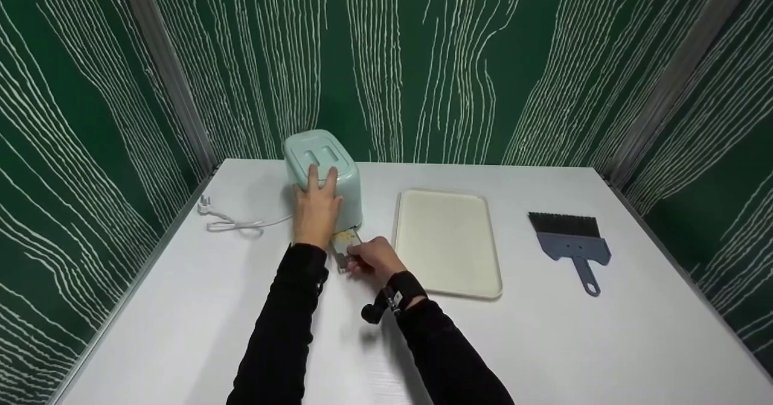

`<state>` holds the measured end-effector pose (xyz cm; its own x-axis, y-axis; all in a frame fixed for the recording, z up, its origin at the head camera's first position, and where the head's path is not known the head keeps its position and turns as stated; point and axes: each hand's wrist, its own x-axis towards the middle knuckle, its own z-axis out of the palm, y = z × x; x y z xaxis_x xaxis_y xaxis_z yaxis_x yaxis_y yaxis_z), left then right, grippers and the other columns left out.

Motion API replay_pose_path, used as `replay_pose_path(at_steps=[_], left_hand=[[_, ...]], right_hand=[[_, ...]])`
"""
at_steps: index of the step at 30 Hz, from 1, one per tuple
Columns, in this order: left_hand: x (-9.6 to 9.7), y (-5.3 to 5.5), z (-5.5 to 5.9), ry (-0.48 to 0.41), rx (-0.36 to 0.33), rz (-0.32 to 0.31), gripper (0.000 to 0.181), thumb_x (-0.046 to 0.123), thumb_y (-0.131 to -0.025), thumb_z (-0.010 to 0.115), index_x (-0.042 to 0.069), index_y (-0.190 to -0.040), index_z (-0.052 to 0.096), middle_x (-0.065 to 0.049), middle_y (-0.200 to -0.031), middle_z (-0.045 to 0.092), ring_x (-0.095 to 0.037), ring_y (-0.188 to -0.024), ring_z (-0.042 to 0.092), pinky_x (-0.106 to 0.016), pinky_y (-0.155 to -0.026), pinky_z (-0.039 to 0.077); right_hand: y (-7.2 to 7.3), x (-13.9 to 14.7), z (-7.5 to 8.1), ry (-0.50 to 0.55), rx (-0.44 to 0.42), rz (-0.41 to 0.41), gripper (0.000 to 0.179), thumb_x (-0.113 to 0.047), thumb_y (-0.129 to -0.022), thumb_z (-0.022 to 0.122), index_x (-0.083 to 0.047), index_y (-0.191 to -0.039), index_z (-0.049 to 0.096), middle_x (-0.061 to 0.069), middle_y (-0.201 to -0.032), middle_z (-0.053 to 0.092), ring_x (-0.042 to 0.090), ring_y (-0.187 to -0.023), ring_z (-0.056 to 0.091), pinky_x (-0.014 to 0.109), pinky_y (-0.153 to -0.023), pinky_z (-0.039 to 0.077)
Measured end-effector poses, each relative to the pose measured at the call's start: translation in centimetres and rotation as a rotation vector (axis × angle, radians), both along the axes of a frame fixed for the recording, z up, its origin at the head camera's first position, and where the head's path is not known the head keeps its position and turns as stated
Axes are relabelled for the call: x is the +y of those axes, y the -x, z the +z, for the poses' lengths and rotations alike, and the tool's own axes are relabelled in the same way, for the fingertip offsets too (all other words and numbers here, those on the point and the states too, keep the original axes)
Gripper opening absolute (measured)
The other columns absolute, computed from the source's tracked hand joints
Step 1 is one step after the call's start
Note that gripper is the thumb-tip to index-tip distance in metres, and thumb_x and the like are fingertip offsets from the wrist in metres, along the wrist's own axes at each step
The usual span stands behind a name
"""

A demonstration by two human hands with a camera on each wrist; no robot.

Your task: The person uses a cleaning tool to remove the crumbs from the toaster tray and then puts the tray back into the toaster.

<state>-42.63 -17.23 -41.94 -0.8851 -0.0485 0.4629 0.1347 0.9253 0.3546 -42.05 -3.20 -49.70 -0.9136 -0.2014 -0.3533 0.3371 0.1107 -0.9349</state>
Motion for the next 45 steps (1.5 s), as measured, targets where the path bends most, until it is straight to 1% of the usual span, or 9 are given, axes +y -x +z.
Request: replay_pose_path(at_steps=[6, 9, 13, 19, 21, 29, 34, 39, 45], left_hand=[[-0.1, 0.0, 0.2, -0.031, -0.031, -0.006, 0.061, 0.023, -0.107, 0.068, 0.018, -0.163, 0.045, -0.029, -0.173, 0.026, -0.076, -0.14, 0.039, -0.069, -0.116, 0.046], [-0.1, 0.0, 0.2, -0.032, -0.022, -0.008, 0.062, 0.023, -0.106, 0.069, 0.017, -0.163, 0.045, -0.03, -0.173, 0.026, -0.076, -0.139, 0.039, -0.07, -0.115, 0.047], [-0.1, -0.1, 0.1, -0.041, -0.015, -0.01, 0.062, 0.023, -0.106, 0.068, 0.018, -0.163, 0.045, -0.029, -0.173, 0.025, -0.077, -0.138, 0.039, -0.069, -0.113, 0.049], [-0.2, -0.3, 0.0, -0.039, -0.023, -0.01, 0.06, 0.022, -0.108, 0.066, 0.016, -0.163, 0.044, -0.029, -0.174, 0.025, -0.077, -0.138, 0.04, -0.07, -0.116, 0.045], [-0.2, -0.3, 0.0, -0.039, -0.025, -0.013, 0.06, 0.022, -0.108, 0.066, 0.016, -0.163, 0.044, -0.029, -0.174, 0.025, -0.077, -0.138, 0.04, -0.071, -0.118, 0.043], [-0.1, -0.2, 0.0, -0.061, -0.034, -0.007, 0.06, 0.022, -0.108, 0.066, 0.018, -0.163, 0.044, -0.027, -0.175, 0.023, -0.076, -0.142, 0.034, -0.068, -0.111, 0.051], [0.0, -0.3, 0.0, -0.055, -0.046, 0.004, 0.061, 0.024, -0.108, 0.066, 0.019, -0.165, 0.043, -0.026, -0.176, 0.022, -0.074, -0.144, 0.035, -0.067, -0.112, 0.051], [0.2, -0.3, 0.0, -0.054, -0.026, 0.002, 0.062, 0.024, -0.107, 0.068, 0.019, -0.164, 0.044, -0.027, -0.174, 0.024, -0.075, -0.141, 0.036, -0.067, -0.109, 0.053], [0.2, -0.4, -0.1, -0.075, -0.006, -0.014, 0.061, 0.023, -0.107, 0.068, 0.018, -0.163, 0.045, -0.027, -0.174, 0.024, -0.075, -0.142, 0.036, -0.067, -0.108, 0.054]], right_hand=[[-0.4, 0.3, 0.4, -0.008, -0.026, 0.029, 0.013, -0.007, -0.102, 0.066, 0.004, -0.096, 0.069, 0.0, -0.064, 0.067, 0.005, -0.052, 0.061, 0.016, -0.05, 0.049], [-0.6, 0.4, 0.5, -0.014, -0.023, 0.043, 0.013, -0.006, -0.102, 0.065, 0.002, -0.093, 0.068, 0.0, -0.063, 0.067, 0.005, -0.052, 0.062, 0.016, -0.05, 0.049], [-1.0, 0.6, 0.8, -0.034, -0.012, 0.09, 0.018, -0.005, -0.103, 0.062, 0.0, -0.087, 0.068, 0.0, -0.062, 0.066, 0.004, -0.051, 0.06, 0.016, -0.05, 0.048], [-1.5, 0.9, 1.0, -0.04, -0.032, 0.149, 0.016, -0.005, -0.104, 0.058, -0.001, -0.09, 0.065, 0.0, -0.064, 0.066, 0.004, -0.051, 0.061, 0.016, -0.05, 0.049], [-1.7, 1.0, 1.0, -0.041, -0.035, 0.154, 0.016, -0.005, -0.104, 0.057, -0.001, -0.091, 0.065, 0.0, -0.064, 0.066, 0.004, -0.051, 0.061, 0.016, -0.05, 0.05], [-2.4, 1.4, 1.0, -0.039, -0.043, 0.163, 0.014, -0.006, -0.105, 0.058, 0.001, -0.095, 0.065, 0.001, -0.067, 0.066, 0.004, -0.051, 0.06, 0.015, -0.049, 0.049], [-3.0, 1.7, 1.1, -0.025, -0.034, 0.184, 0.02, -0.008, -0.106, 0.056, -0.001, -0.09, 0.066, -0.001, -0.064, 0.065, 0.003, -0.051, 0.059, 0.015, -0.05, 0.049], [-3.5, 2.0, 1.0, -0.015, -0.026, 0.188, 0.022, -0.007, -0.106, 0.056, -0.003, -0.087, 0.066, -0.002, -0.063, 0.065, 0.003, -0.051, 0.058, 0.015, -0.049, 0.048], [-3.9, 2.4, 0.8, -0.031, -0.003, 0.176, 0.018, -0.007, -0.106, 0.058, -0.001, -0.092, 0.067, -0.001, -0.065, 0.065, 0.003, -0.05, 0.058, 0.015, -0.05, 0.049]])
